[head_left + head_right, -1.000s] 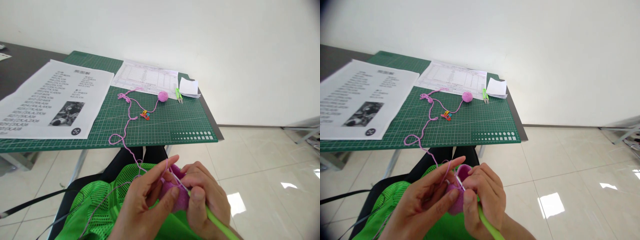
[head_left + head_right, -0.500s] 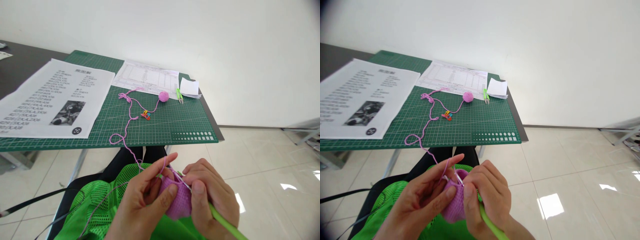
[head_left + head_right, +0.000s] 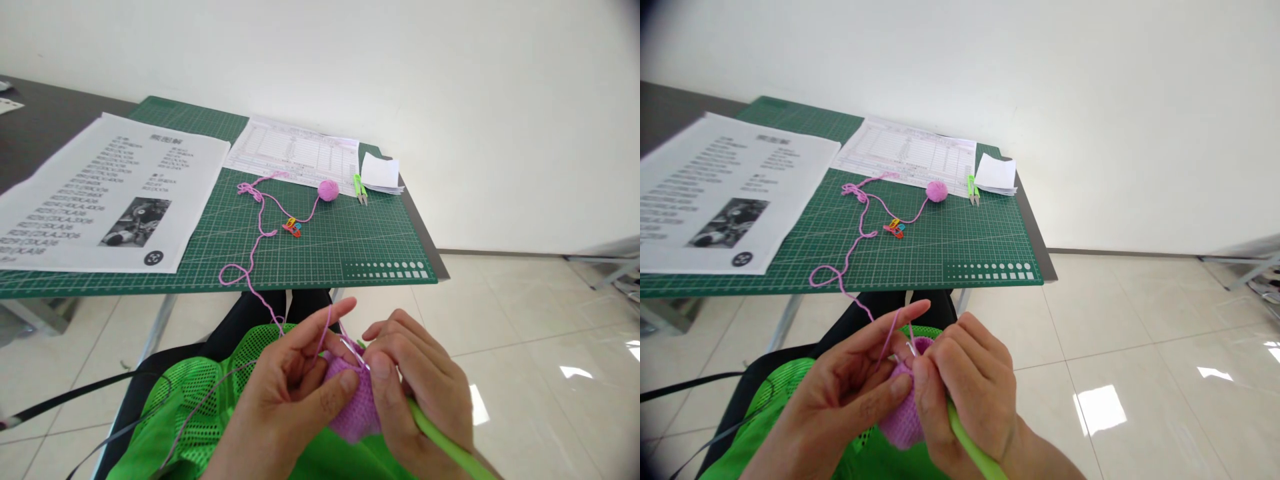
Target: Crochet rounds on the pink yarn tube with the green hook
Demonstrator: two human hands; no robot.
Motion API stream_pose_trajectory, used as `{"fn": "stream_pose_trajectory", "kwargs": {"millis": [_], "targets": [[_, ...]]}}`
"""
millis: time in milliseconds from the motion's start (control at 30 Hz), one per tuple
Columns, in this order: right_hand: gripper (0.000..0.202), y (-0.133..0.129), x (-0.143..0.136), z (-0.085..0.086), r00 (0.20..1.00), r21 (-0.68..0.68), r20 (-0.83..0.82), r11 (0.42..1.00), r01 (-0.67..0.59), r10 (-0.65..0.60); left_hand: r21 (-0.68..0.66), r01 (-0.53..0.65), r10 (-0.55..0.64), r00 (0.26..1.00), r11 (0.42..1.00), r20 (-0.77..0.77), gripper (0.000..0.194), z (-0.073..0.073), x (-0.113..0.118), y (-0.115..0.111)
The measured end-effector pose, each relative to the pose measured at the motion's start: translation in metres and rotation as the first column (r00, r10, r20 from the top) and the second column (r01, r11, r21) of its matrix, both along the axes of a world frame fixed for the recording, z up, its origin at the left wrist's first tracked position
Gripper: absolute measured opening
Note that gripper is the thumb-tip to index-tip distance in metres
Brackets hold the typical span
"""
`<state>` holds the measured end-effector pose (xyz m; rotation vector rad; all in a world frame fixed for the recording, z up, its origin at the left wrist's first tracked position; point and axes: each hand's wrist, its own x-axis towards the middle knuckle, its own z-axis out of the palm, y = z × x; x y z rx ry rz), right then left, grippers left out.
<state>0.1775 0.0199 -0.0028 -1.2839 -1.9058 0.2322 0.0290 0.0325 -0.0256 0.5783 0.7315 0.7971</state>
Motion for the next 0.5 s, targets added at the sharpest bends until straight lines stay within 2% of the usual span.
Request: {"fn": "stream_pose_trajectory", "kwargs": {"millis": [200, 333, 400, 500], "targets": [[0.023, -0.004, -0.005, -0.002, 0.996, -0.017, -0.028, 0.996, 0.083, -0.084, -0.035, -0.074, 0.074, 0.997, 0.997, -0.017, 0.050, 0.003, 0.006, -0.002], [0.025, -0.005, -0.007, -0.008, 0.987, 0.038, -0.112, 0.992, 0.122, -0.117, -0.045, -0.148, 0.147, 0.988, 0.988, -0.040, 0.048, 0.009, 0.010, -0.009], [0.028, -0.005, -0.007, -0.010, 0.983, 0.051, -0.157, 0.993, 0.109, -0.100, -0.052, -0.145, 0.144, 0.989, 0.988, -0.024, 0.047, 0.010, 0.009, -0.010], [0.032, -0.004, -0.006, -0.009, 0.948, 0.030, -0.317, 0.999, 0.017, -0.007, -0.076, -0.067, 0.071, 0.997, 0.995, 0.043, 0.046, 0.011, 0.005, -0.008]]}}
